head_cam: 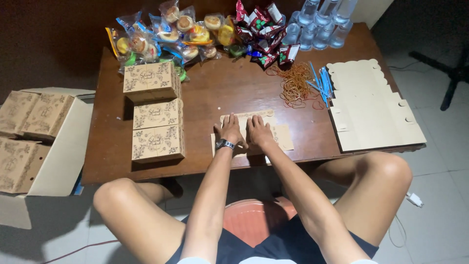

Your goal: Assembling small cardboard boxes from flat pre-cut sheets on a work table.

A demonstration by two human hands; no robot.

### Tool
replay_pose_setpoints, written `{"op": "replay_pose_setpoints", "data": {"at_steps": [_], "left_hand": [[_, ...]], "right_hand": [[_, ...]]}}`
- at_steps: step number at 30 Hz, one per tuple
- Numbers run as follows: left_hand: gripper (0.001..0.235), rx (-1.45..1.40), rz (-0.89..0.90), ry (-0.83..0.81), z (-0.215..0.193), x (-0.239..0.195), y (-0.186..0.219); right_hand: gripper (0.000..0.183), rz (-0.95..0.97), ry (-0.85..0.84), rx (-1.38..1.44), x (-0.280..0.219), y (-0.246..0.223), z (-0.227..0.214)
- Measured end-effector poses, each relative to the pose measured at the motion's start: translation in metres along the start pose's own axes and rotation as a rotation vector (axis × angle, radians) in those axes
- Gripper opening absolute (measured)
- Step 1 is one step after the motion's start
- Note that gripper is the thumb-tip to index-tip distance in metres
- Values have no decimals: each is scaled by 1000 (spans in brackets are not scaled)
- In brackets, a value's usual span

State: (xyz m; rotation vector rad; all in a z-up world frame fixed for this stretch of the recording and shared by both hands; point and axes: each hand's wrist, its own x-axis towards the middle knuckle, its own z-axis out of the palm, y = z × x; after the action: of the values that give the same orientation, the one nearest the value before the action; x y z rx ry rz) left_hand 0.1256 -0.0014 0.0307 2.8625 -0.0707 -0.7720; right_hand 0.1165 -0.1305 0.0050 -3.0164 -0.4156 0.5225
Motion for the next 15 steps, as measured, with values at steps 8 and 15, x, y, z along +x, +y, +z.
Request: {"op": "replay_pose_setpoints", "data": {"at_steps": [8, 15], "left_hand": [[138, -52, 24, 4, 1, -5, -12], [123, -32, 54, 44, -2, -17, -10]], "right_hand": [[96, 0, 87, -105, 27, 5, 7], [72, -123, 64, -124, -17, -26, -49]]}}
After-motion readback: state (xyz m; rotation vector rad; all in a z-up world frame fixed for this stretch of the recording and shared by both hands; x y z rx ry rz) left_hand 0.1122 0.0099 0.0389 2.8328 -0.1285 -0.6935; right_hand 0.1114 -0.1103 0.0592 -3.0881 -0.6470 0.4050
